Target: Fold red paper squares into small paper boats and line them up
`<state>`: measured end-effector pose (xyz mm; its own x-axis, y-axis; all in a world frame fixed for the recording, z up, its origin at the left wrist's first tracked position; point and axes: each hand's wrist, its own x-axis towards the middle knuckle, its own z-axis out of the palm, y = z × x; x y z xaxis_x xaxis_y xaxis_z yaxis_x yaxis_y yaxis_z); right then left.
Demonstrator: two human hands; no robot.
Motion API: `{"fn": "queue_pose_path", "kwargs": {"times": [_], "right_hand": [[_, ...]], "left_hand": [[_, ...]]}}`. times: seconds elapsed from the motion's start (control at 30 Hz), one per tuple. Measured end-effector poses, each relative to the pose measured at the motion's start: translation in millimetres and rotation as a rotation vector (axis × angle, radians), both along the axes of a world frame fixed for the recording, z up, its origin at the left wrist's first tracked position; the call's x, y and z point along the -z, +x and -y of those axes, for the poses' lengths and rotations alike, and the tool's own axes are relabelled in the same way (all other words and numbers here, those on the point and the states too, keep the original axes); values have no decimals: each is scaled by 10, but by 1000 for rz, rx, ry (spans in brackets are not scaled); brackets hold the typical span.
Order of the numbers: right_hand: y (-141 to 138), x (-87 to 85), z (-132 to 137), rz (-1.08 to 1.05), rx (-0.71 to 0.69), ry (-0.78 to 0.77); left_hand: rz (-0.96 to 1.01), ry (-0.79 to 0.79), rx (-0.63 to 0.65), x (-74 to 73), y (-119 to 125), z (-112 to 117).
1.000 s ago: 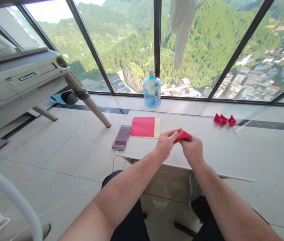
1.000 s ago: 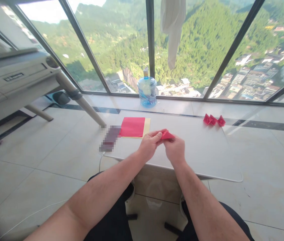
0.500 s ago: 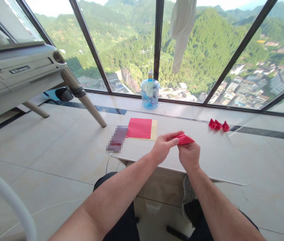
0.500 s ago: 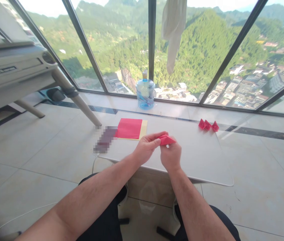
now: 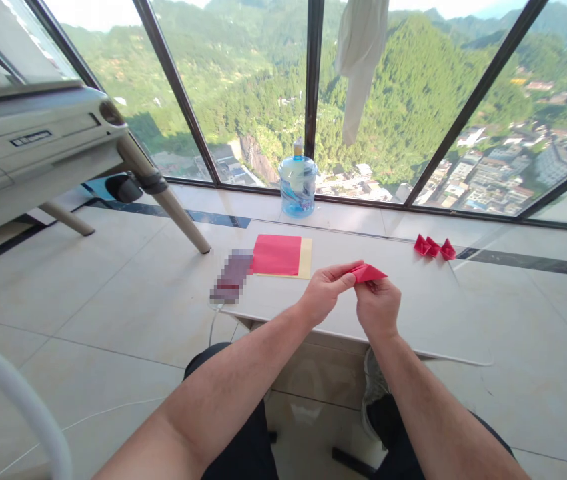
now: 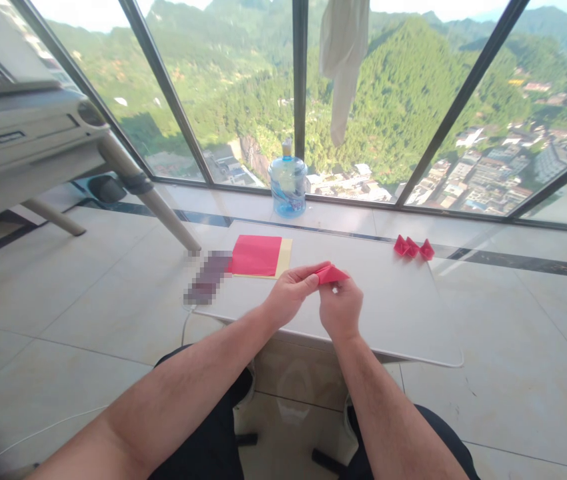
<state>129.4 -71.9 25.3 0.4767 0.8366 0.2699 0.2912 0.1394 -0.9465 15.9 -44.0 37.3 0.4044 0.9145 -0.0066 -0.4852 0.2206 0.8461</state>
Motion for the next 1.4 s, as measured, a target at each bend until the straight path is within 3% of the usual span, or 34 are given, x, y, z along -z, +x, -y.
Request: {"fn": "queue_pose_path", "kwargs": {"times": [0.17, 0.37, 0.67, 0.93, 1.1, 1.4], "right_hand": [[-56, -62, 16, 51, 37, -30], [-49, -81, 16, 110, 11, -6], [-29, -133, 6, -151, -61, 13], [11, -120, -22, -257, -207, 31], [35, -68, -65, -305, -139, 58], [95, 13, -126, -431, -93, 53]], "left_hand": [[70, -89, -7, -13, -9, -10], [9, -37, 3, -12, -44, -22], [-108, 8, -14, -63, -76, -66], [-224, 168, -70, -120, -149, -97], [-224, 210, -25, -122, -135, -87], [-236, 184, -109, -135, -144, -79]]}}
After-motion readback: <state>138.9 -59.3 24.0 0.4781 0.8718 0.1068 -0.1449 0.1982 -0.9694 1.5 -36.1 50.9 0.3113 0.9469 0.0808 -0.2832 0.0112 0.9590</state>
